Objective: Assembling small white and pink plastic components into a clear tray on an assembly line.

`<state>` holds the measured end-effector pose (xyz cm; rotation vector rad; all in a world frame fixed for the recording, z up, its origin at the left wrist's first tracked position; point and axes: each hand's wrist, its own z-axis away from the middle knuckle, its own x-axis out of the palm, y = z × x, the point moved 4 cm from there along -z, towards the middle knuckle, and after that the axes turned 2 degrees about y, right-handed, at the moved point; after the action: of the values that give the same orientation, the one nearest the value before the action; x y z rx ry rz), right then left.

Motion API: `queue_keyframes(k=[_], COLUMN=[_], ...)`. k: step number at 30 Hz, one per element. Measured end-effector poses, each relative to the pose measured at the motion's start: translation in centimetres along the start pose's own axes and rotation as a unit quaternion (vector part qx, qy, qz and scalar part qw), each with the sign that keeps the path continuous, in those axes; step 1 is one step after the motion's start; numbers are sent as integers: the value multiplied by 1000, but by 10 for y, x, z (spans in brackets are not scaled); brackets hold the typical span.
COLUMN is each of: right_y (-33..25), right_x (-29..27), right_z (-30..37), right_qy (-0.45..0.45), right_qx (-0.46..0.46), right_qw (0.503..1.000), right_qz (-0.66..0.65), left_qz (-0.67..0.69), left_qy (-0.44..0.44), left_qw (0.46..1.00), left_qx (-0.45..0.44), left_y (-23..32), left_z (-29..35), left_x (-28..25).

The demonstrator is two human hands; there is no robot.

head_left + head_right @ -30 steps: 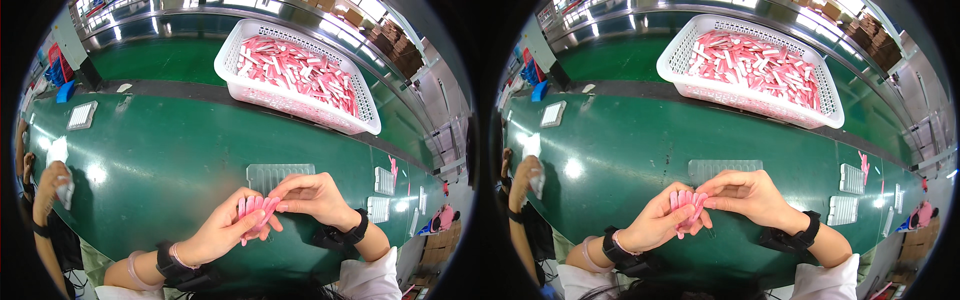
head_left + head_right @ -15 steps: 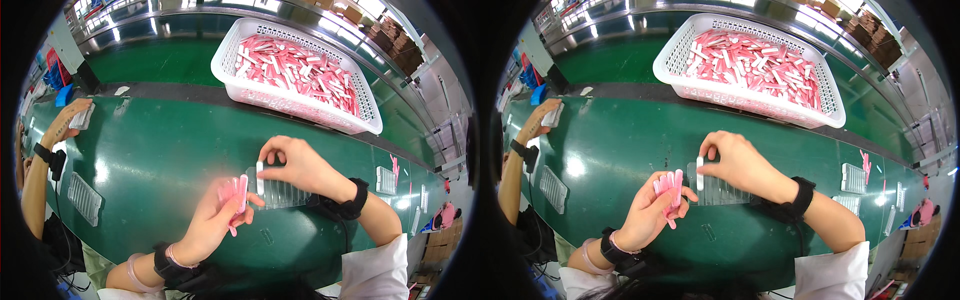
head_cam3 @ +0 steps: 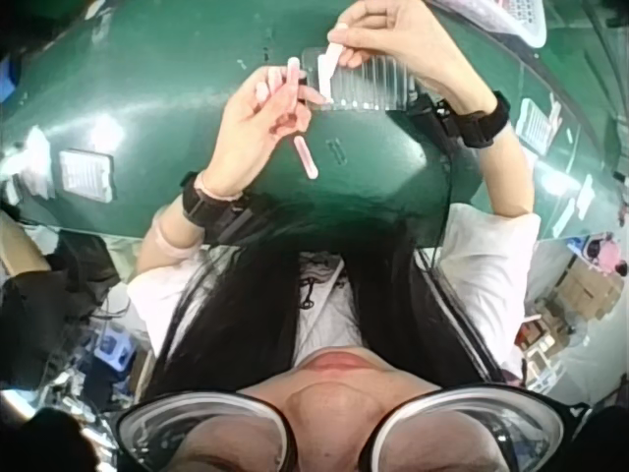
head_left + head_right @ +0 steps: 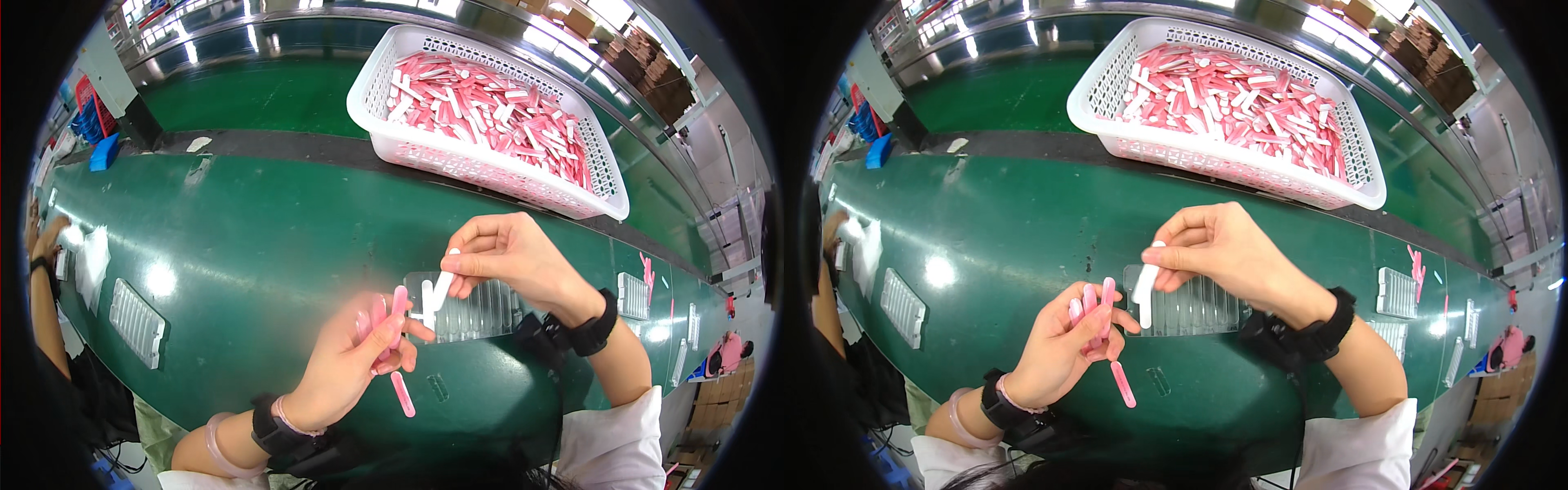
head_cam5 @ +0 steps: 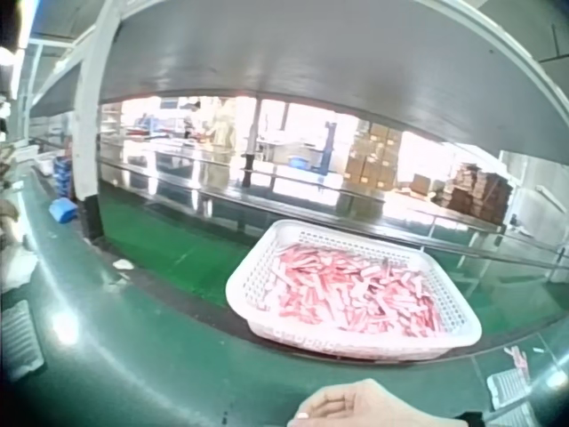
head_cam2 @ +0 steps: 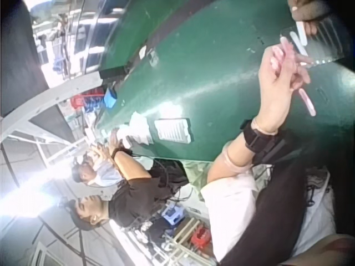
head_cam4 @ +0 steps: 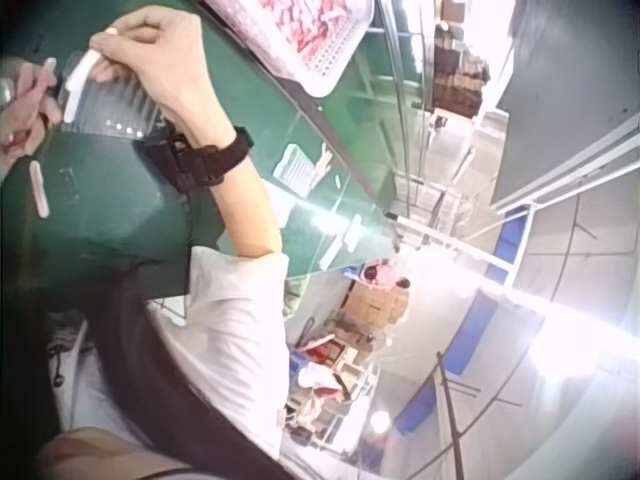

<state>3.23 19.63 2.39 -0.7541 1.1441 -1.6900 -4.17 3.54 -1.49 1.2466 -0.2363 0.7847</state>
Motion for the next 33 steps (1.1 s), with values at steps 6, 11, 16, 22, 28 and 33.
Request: queue_keyframes(k=[6,11,16,22,28,33], right_y=[5,-1,9,-7,-2,-2], right_x=[-3,14,20,-6,-9,7], right_z=[-5,12,13,9,1,16], right_qy=[34,-29,-121,2,31,6], right_qx=[-30,-170,-61,50,-52,-168], right_qw=[958,902,991,994,914,909], right_qz=[282,395,0,101,400,381], left_qz=[3,-19,-28,-45,-37,-65], left_qy=[19,-19,-80,-61,-33,-84], left_qw=[1000,1000,996,997,998,994], left_qx=[-14,13,4,-11,-34,-11], left_y=[-1,3,2,3,-1,-1], left_z=[1,5,2,4,4,4], left_x=[1,5,11,10,8,8])
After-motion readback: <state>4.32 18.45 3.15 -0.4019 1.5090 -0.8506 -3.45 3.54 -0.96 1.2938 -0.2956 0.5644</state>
